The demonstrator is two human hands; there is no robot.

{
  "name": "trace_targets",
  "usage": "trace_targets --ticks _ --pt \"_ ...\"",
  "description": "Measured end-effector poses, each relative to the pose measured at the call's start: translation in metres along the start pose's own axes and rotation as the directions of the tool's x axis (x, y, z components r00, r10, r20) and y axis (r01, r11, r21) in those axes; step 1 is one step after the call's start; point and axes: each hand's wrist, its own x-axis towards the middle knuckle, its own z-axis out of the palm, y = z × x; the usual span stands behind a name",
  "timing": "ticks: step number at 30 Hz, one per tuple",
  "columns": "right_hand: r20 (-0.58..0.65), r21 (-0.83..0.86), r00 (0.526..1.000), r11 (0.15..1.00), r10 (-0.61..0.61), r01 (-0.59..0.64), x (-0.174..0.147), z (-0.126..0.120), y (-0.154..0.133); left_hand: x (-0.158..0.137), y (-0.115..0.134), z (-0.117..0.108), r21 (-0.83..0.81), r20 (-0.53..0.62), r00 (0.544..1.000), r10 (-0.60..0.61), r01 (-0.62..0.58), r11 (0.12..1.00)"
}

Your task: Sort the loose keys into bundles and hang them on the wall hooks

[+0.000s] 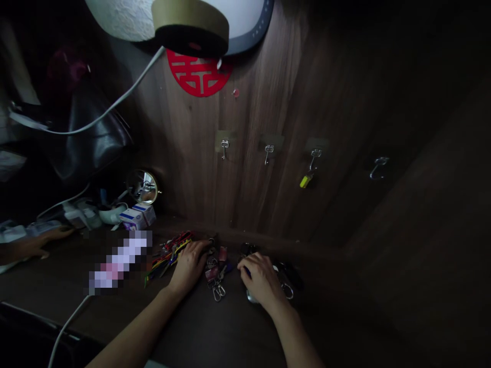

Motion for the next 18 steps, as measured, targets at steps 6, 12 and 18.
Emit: trace_targets --ticks 6,12,18 --pt "-0.035 -0.005 0.999 1.0 -0.014 0.013 0.0 -0.002 0.001 0.001 0.009 -0.002 0.103 0.046 0.999 0.006 -0.011 0.995" --pt "-0.111 0.023 0.994 0.999 -0.019 0.022 0.001 -0.004 -0.003 0.003 0.007 -0.003 -0.085 -0.051 0.998 -0.048 0.043 0.995" --pt "-0.238 0.125 0.971 0.991 -0.014 0.045 0.005 -0.001 -0.017 0.007 0.012 -0.003 -0.726 0.012 0.953 -0.301 0.215 0.653"
